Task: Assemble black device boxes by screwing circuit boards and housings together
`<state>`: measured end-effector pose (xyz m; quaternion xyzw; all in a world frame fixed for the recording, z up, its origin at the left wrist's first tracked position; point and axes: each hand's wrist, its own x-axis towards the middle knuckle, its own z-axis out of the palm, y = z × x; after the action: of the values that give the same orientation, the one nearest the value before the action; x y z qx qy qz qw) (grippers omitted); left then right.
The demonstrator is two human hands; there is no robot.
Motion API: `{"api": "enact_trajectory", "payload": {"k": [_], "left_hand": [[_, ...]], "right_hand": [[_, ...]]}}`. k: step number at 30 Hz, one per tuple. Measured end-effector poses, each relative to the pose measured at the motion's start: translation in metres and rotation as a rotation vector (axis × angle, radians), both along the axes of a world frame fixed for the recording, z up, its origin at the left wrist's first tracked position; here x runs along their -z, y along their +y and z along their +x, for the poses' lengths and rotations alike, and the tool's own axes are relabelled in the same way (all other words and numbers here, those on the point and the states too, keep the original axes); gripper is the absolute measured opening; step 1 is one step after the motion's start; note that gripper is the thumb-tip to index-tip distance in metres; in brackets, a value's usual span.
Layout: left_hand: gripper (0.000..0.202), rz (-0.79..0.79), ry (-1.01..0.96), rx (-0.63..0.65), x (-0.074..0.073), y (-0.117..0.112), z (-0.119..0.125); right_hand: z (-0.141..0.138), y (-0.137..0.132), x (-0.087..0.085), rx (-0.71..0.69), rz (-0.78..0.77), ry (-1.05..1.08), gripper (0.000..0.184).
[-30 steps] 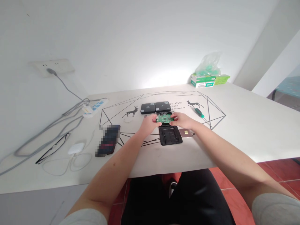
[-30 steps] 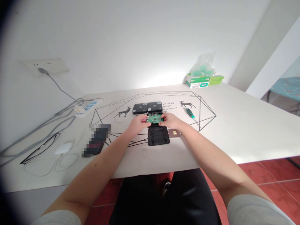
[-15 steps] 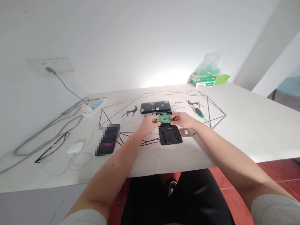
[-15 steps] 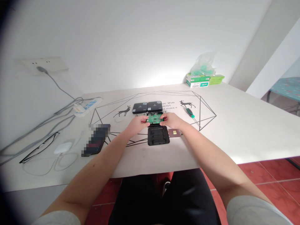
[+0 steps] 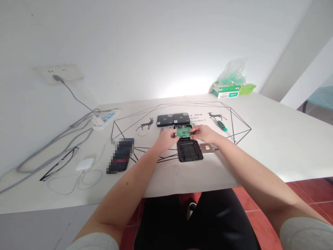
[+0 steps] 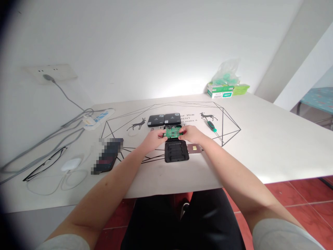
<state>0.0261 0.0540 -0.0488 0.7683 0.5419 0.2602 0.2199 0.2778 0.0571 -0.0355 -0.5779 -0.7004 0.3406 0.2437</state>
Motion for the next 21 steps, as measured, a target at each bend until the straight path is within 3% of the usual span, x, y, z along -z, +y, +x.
{"api": "enact_trajectory", "payload": {"k": [7,12,21], "left_hand": [[0.023,0.104,0.140,0.026,-0.002,-0.003,0.004],[0.023,0.090,0.172,0.075,-0.001,-0.005,0.002],[0.034,0.064,0.180,0.085,-0.003,-0.008,-0.001]], "right_hand": [[0.002,0.002,0.000,-0.006,-0.019,-0.041,0.033],[0.003,0.001,0.000,-0.090,0.038,-0.094,0.017],[0.014,0.000,-0.007,-0.160,0.117,-0.219,0.023]]}}
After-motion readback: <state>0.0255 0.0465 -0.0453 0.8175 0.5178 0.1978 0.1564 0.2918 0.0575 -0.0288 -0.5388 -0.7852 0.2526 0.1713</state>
